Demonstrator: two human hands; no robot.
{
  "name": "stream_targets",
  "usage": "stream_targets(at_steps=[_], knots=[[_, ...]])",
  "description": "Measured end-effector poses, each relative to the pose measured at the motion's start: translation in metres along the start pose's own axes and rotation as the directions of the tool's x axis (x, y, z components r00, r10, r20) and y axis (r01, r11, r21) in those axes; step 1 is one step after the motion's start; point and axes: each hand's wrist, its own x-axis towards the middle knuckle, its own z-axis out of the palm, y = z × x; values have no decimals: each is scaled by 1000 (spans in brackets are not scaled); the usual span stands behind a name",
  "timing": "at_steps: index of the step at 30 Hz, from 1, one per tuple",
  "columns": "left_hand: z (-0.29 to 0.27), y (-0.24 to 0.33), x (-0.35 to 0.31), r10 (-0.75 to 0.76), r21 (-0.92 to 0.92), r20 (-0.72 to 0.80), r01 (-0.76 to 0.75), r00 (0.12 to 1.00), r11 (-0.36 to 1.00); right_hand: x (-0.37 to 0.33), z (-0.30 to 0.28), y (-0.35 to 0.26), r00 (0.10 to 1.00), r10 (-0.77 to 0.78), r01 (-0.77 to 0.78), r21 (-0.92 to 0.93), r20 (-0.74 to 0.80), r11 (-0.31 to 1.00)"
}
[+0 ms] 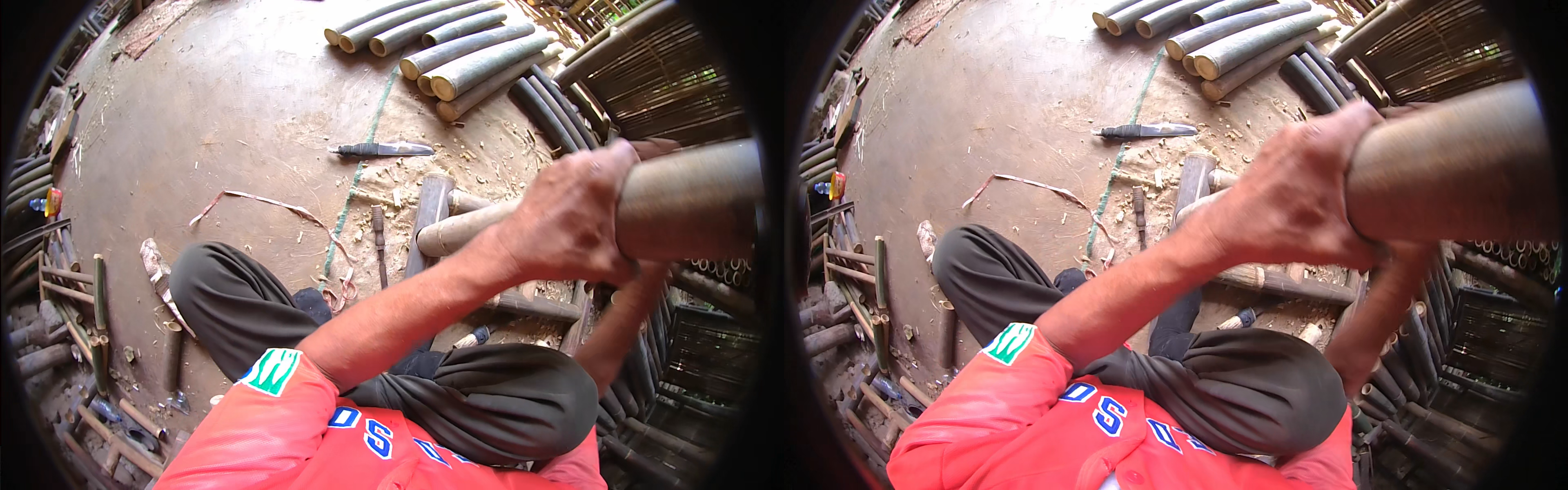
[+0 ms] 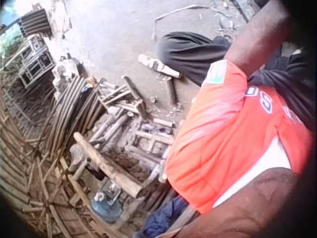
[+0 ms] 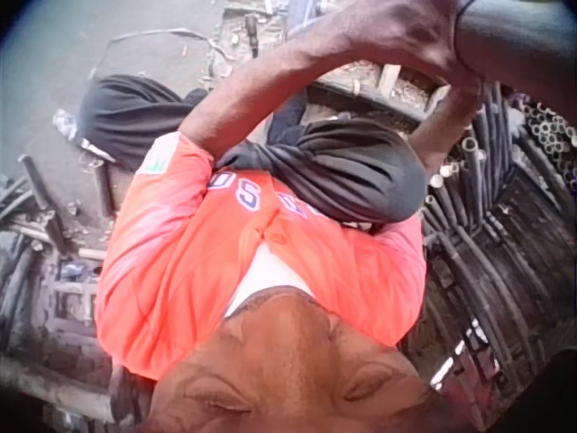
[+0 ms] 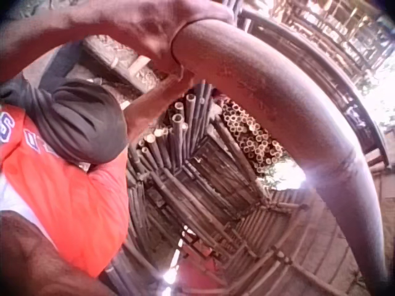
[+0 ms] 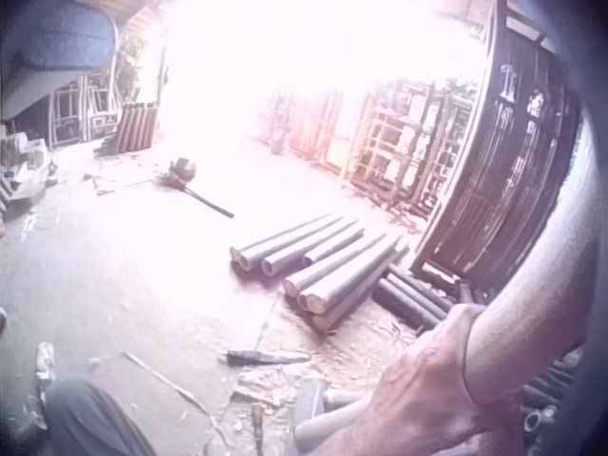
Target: The person carves a circular hole into a bamboo pole using a knife and a thick bamboo piece as a mallet. They refine the edges of the hole with a smaller hand tool and insert a second bamboo pole into the opening to test the fit.
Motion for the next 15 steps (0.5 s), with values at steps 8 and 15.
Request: stream_targets(at_steps=[8, 15], knots=[[38, -9, -2, 34, 27, -134, -30, 990, 999, -82, -101, 15, 904, 291, -380, -279, -312, 882], [34, -7, -4, -44, 57, -133, 52, 990, 997, -115, -104, 27, 819, 465, -558, -276, -337, 782]])
